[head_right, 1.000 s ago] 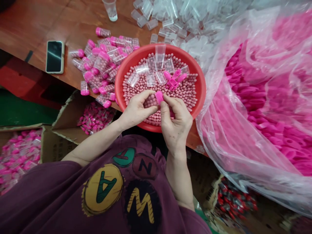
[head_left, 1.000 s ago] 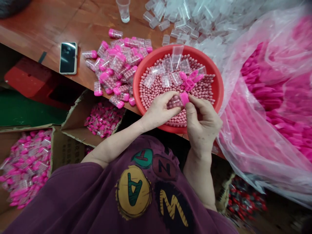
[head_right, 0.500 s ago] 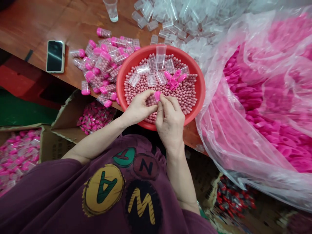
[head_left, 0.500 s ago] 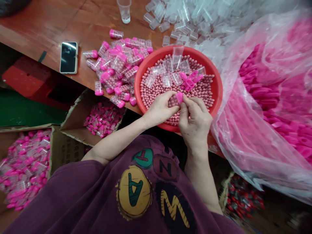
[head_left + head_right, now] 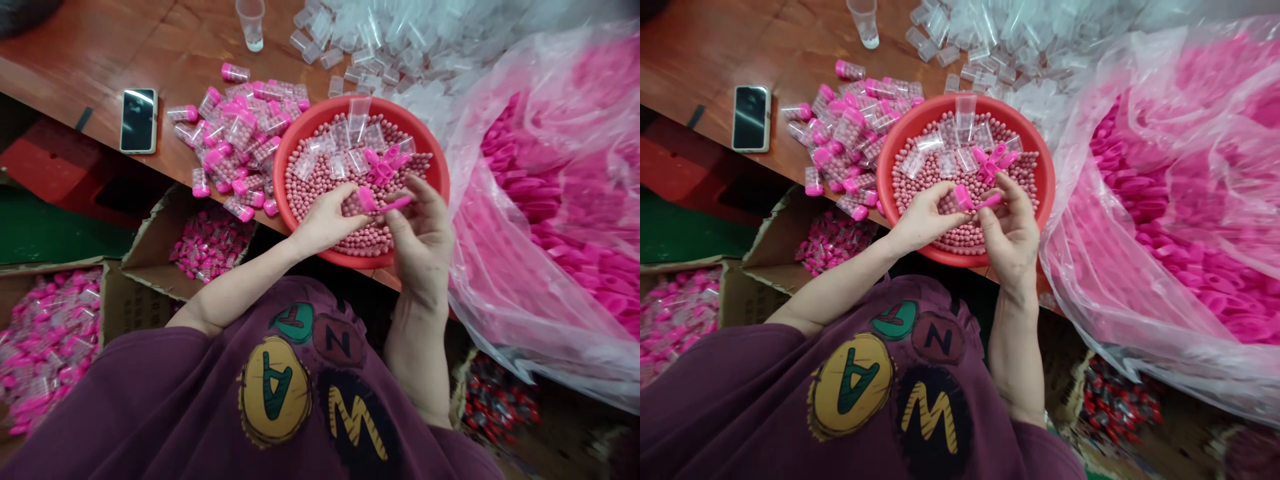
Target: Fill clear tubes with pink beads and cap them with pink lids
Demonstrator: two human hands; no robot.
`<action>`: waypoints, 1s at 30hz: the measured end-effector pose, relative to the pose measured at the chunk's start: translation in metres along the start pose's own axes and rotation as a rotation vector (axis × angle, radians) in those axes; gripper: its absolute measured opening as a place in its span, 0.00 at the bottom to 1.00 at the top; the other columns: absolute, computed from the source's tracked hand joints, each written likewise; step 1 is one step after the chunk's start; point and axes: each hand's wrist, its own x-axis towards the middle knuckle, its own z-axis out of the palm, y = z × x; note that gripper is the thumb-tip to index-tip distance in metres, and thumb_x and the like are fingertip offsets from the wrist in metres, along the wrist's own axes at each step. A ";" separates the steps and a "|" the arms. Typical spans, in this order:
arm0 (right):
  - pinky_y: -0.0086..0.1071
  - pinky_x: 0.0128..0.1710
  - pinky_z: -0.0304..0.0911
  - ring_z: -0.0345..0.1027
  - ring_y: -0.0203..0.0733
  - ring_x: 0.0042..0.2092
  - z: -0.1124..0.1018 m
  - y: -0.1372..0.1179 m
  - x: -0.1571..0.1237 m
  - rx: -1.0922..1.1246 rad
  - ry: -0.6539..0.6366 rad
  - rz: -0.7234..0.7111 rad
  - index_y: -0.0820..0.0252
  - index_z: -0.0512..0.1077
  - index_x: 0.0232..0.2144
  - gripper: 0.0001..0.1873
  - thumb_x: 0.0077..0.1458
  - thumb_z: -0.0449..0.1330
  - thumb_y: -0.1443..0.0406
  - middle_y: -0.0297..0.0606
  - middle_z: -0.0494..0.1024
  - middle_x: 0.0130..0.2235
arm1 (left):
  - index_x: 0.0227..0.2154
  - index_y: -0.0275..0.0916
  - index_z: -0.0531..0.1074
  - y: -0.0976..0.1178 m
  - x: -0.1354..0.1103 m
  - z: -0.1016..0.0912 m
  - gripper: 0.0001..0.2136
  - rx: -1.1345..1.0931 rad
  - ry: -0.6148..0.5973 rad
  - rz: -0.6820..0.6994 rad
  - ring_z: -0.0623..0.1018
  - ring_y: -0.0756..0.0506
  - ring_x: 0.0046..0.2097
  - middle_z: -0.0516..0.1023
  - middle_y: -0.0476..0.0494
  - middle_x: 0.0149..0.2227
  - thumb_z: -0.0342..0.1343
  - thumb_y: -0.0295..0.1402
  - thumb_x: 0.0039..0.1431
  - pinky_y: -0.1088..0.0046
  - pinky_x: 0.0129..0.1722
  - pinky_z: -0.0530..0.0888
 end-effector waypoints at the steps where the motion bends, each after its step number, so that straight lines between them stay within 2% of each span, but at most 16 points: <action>1: 0.48 0.52 0.85 0.84 0.49 0.50 0.001 0.004 0.000 0.037 0.039 0.005 0.41 0.68 0.75 0.31 0.74 0.63 0.54 0.41 0.83 0.57 | 0.42 0.41 0.76 0.001 -0.001 0.000 0.11 0.010 0.001 -0.002 0.79 0.46 0.40 0.81 0.49 0.38 0.72 0.36 0.62 0.68 0.44 0.73; 3: 0.47 0.51 0.85 0.84 0.49 0.49 0.003 0.005 0.000 0.031 0.071 0.013 0.43 0.69 0.73 0.29 0.74 0.64 0.53 0.41 0.85 0.56 | 0.40 0.42 0.76 0.004 -0.003 0.000 0.10 0.088 0.031 0.010 0.77 0.45 0.38 0.80 0.50 0.36 0.71 0.33 0.60 0.68 0.43 0.72; 6: 0.52 0.60 0.83 0.83 0.52 0.56 0.007 -0.012 0.002 -0.128 0.019 0.027 0.49 0.77 0.67 0.22 0.74 0.62 0.57 0.45 0.85 0.58 | 0.38 0.43 0.75 0.010 -0.008 0.001 0.09 0.247 0.077 0.039 0.75 0.44 0.38 0.78 0.50 0.34 0.69 0.28 0.58 0.66 0.43 0.71; 9: 0.56 0.66 0.79 0.81 0.57 0.61 0.010 -0.027 0.003 -0.264 -0.082 -0.006 0.51 0.78 0.66 0.25 0.68 0.66 0.59 0.48 0.84 0.61 | 0.35 0.43 0.74 0.014 -0.012 0.003 0.06 0.324 0.075 0.021 0.73 0.44 0.35 0.77 0.49 0.32 0.66 0.27 0.61 0.64 0.42 0.70; 12: 0.59 0.69 0.76 0.79 0.60 0.64 0.012 -0.026 0.002 -0.280 -0.117 -0.008 0.52 0.77 0.67 0.29 0.66 0.69 0.57 0.50 0.83 0.62 | 0.38 0.43 0.76 0.012 -0.012 0.003 0.05 0.317 0.046 0.003 0.76 0.42 0.37 0.81 0.47 0.35 0.61 0.25 0.63 0.63 0.46 0.74; 14: 0.59 0.70 0.75 0.79 0.60 0.64 0.012 -0.019 0.000 -0.280 -0.117 0.012 0.54 0.76 0.68 0.30 0.68 0.69 0.55 0.51 0.82 0.62 | 0.43 0.42 0.77 0.009 -0.010 0.003 0.10 0.294 -0.004 0.008 0.80 0.40 0.43 0.85 0.44 0.40 0.61 0.23 0.60 0.61 0.51 0.78; 17: 0.61 0.72 0.72 0.77 0.61 0.67 0.008 -0.008 0.000 -0.307 -0.141 0.044 0.55 0.74 0.70 0.34 0.67 0.70 0.52 0.52 0.81 0.64 | 0.55 0.39 0.77 0.005 -0.006 0.000 0.26 0.217 -0.121 0.008 0.84 0.36 0.55 0.87 0.38 0.53 0.61 0.20 0.51 0.57 0.60 0.80; 20: 0.64 0.74 0.68 0.73 0.64 0.70 0.001 -0.001 0.003 -0.315 -0.212 0.080 0.55 0.70 0.74 0.46 0.61 0.76 0.48 0.53 0.78 0.68 | 0.70 0.37 0.70 -0.001 -0.001 -0.002 0.43 0.043 -0.269 0.001 0.81 0.33 0.67 0.79 0.31 0.70 0.62 0.20 0.44 0.56 0.67 0.80; 22: 0.65 0.74 0.68 0.72 0.65 0.70 -0.004 0.000 0.007 -0.309 -0.271 0.094 0.54 0.68 0.76 0.50 0.58 0.78 0.47 0.53 0.77 0.69 | 0.77 0.38 0.62 -0.005 0.001 -0.004 0.51 -0.079 -0.375 -0.040 0.82 0.32 0.67 0.73 0.29 0.76 0.63 0.21 0.44 0.57 0.64 0.83; 25: 0.66 0.74 0.68 0.72 0.66 0.70 -0.010 -0.001 0.014 -0.305 -0.355 0.077 0.54 0.66 0.78 0.51 0.59 0.77 0.49 0.52 0.77 0.70 | 0.82 0.42 0.55 -0.007 0.002 -0.009 0.57 -0.195 -0.452 -0.129 0.81 0.31 0.70 0.67 0.28 0.80 0.64 0.23 0.44 0.58 0.60 0.85; 28: 0.68 0.76 0.65 0.70 0.68 0.72 -0.017 -0.005 0.021 -0.300 -0.442 0.063 0.55 0.64 0.79 0.50 0.61 0.74 0.50 0.53 0.75 0.72 | 0.84 0.44 0.53 0.002 0.000 -0.015 0.58 -0.298 -0.483 -0.168 0.68 0.29 0.81 0.60 0.33 0.84 0.65 0.26 0.47 0.56 0.71 0.78; 30: 0.69 0.77 0.65 0.68 0.70 0.73 -0.022 -0.007 0.024 -0.294 -0.493 0.051 0.57 0.63 0.80 0.50 0.63 0.71 0.50 0.55 0.73 0.73 | 0.85 0.45 0.53 0.012 -0.001 -0.018 0.56 -0.370 -0.525 -0.197 0.61 0.31 0.85 0.57 0.35 0.86 0.64 0.28 0.50 0.55 0.76 0.73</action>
